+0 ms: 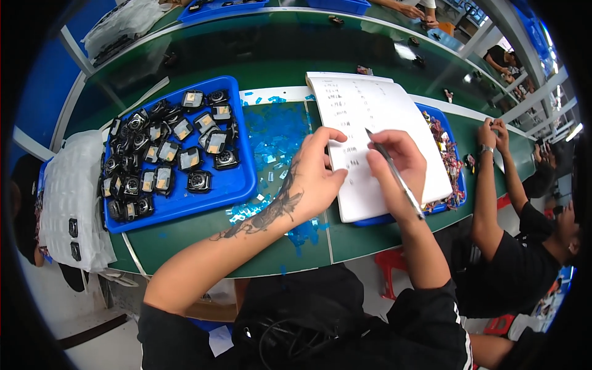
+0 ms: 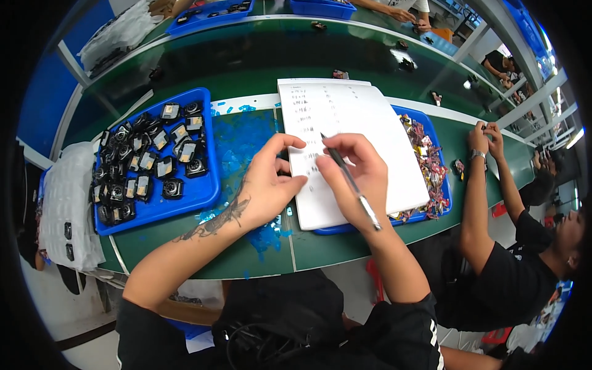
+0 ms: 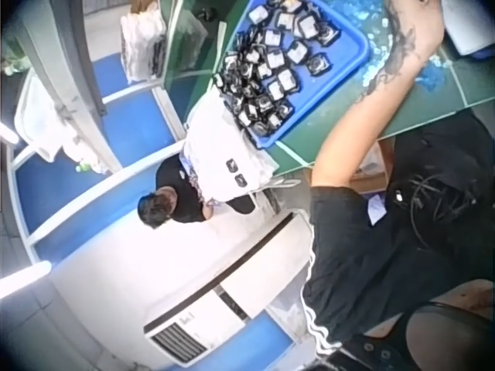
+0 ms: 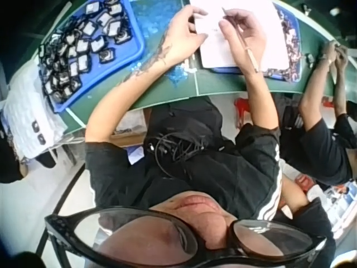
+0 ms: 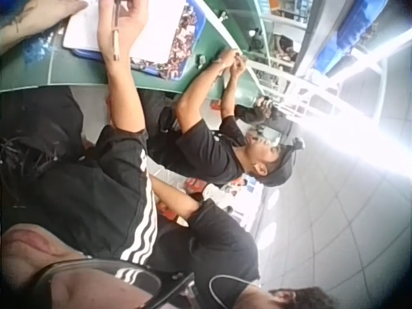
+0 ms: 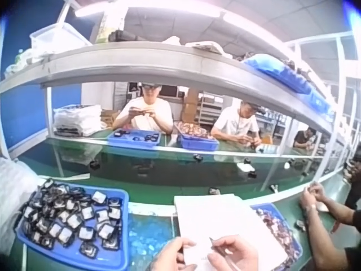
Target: Assembling small electronic components (fans or sensors) and recording data on a log sheet.
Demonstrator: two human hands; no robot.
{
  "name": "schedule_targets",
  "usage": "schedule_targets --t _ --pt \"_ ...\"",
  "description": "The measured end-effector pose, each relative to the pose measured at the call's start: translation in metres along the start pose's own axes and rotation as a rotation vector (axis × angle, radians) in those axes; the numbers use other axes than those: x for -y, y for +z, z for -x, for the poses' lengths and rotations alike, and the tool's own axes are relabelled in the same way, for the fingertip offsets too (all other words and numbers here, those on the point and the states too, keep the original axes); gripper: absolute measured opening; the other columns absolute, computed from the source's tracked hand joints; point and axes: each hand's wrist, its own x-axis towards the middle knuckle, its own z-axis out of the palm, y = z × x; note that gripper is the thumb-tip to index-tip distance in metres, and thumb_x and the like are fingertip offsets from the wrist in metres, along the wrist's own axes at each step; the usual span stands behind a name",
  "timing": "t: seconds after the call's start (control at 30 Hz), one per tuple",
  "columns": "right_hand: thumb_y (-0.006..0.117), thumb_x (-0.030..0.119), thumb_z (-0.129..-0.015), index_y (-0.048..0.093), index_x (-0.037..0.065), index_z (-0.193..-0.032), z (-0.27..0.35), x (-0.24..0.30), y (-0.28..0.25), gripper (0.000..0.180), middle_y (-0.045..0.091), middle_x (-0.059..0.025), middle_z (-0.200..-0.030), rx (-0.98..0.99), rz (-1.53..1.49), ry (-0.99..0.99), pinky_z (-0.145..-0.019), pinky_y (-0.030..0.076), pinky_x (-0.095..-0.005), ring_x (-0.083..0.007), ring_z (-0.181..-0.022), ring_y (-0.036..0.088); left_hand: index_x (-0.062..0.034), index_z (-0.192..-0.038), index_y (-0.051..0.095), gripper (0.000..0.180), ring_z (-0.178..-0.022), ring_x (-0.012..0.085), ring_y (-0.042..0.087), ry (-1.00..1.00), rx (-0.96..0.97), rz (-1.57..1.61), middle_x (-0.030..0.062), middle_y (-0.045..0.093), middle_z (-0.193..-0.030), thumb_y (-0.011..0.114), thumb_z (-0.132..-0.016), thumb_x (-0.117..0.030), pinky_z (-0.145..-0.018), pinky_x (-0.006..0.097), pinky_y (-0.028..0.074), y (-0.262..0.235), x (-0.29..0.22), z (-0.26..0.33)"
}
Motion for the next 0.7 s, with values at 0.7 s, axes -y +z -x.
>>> schedule_targets --t 0.7 --pt "0.068 0.007 -0.084 0.052 0.003 -0.089 -0.007 -0.026 -0.017 0.016 0.060 -0.0047 -0.086 0.097 -0.051 -0.075 -0.070 0.047 -0.0217 -0.0070 -0.078 0.055 0.0033 -0.110 0.063 0.047 -0.106 0.0375 0.058 0.856 0.172 -1.042 0.0193 0.060 -0.116 0.075 -0.065 -0.005 -0.088 0.043 0.051 0.009 -0.012 0.037"
